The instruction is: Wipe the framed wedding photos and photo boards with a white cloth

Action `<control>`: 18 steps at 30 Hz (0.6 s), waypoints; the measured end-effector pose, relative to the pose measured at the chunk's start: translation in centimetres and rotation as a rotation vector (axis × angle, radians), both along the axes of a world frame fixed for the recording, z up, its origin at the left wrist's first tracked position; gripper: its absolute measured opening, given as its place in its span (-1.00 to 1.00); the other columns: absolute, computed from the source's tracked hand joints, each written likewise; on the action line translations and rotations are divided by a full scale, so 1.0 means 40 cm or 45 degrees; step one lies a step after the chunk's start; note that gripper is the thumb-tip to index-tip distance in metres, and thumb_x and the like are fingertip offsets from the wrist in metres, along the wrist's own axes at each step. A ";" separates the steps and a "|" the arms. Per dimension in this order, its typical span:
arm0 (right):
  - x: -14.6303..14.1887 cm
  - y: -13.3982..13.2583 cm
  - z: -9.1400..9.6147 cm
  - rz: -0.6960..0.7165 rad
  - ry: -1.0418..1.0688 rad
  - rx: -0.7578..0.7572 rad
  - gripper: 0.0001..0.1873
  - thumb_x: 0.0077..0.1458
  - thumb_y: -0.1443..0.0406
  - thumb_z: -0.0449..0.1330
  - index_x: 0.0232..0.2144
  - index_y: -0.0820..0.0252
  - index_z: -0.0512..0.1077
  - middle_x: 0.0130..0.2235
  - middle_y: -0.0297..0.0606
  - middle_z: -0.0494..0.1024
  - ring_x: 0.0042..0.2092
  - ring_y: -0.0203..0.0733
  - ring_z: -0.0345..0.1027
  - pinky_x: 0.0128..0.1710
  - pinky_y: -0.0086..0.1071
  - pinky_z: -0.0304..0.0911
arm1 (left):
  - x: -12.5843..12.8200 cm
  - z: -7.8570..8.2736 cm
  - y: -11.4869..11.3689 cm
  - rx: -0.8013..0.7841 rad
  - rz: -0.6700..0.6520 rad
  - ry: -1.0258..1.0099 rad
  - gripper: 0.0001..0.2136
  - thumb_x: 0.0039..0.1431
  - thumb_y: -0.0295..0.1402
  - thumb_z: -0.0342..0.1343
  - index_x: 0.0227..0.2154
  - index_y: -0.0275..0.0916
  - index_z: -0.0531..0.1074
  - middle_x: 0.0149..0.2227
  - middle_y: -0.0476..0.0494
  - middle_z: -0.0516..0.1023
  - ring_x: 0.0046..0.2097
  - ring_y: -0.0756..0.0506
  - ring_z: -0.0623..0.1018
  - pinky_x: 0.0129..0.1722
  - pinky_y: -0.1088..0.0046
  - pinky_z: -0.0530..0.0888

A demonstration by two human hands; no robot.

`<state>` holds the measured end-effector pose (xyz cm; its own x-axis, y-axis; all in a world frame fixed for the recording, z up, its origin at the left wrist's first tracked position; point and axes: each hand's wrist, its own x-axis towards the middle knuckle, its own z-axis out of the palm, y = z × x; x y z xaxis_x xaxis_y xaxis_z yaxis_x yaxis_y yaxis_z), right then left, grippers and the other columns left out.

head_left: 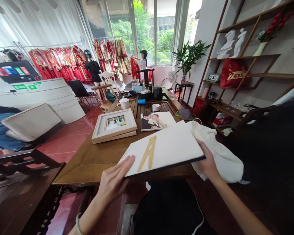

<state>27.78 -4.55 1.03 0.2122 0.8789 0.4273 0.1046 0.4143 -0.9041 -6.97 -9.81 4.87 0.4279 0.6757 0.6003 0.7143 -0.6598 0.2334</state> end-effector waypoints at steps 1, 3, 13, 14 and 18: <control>-0.034 -0.012 0.002 0.136 0.067 -0.059 -0.55 -0.03 0.12 0.33 -0.07 0.03 0.40 -0.09 -0.18 0.56 -0.03 -0.03 0.45 0.01 -0.10 0.37 | 0.010 0.005 0.002 -0.037 0.048 -0.096 -0.65 0.20 -0.34 0.01 0.02 -0.17 0.47 -0.04 -0.22 0.60 0.00 -0.19 0.59 -0.05 0.38 0.54; -0.100 -0.030 0.006 0.370 0.235 -0.180 -0.55 0.00 0.15 0.33 -0.04 0.00 0.39 -0.02 -0.21 0.54 0.05 -0.05 0.41 0.09 -0.08 0.31 | 0.040 0.017 0.007 -0.094 0.170 -0.314 -0.75 0.16 -0.29 0.06 -0.17 -0.20 0.57 -0.24 -0.22 0.66 -0.18 -0.19 0.64 -0.19 0.43 0.54; -0.257 -0.071 -0.007 0.249 1.073 -0.412 -0.54 -0.04 0.09 0.36 -0.08 0.01 0.43 0.15 -0.22 0.42 0.23 -0.02 0.21 0.23 -0.03 0.15 | 0.271 0.046 0.052 -0.398 0.315 -1.744 -0.65 0.01 -0.08 0.23 -0.60 -0.29 0.40 -0.59 0.05 0.37 -0.49 0.05 0.36 -0.49 0.59 0.31; -0.260 -0.076 -0.005 0.292 1.103 -0.435 -0.58 -0.02 0.04 0.33 -0.11 0.02 0.45 0.11 -0.22 0.45 0.20 0.00 0.24 0.20 -0.01 0.18 | 0.295 0.045 0.052 -0.449 0.272 -1.888 -0.66 0.02 -0.07 0.23 -0.51 -0.29 0.46 -0.51 0.02 0.46 -0.42 0.02 0.43 -0.41 0.58 0.38; -0.261 -0.088 0.029 0.337 1.146 -0.375 -0.54 0.07 -0.04 0.21 -0.04 0.00 0.44 0.05 -0.23 0.51 0.16 0.02 0.30 0.14 0.04 0.24 | 0.384 0.034 0.041 -0.655 0.184 -2.236 -0.63 -0.01 -0.04 0.25 -0.31 -0.27 0.55 -0.28 -0.11 0.62 -0.21 -0.08 0.58 -0.19 0.47 0.49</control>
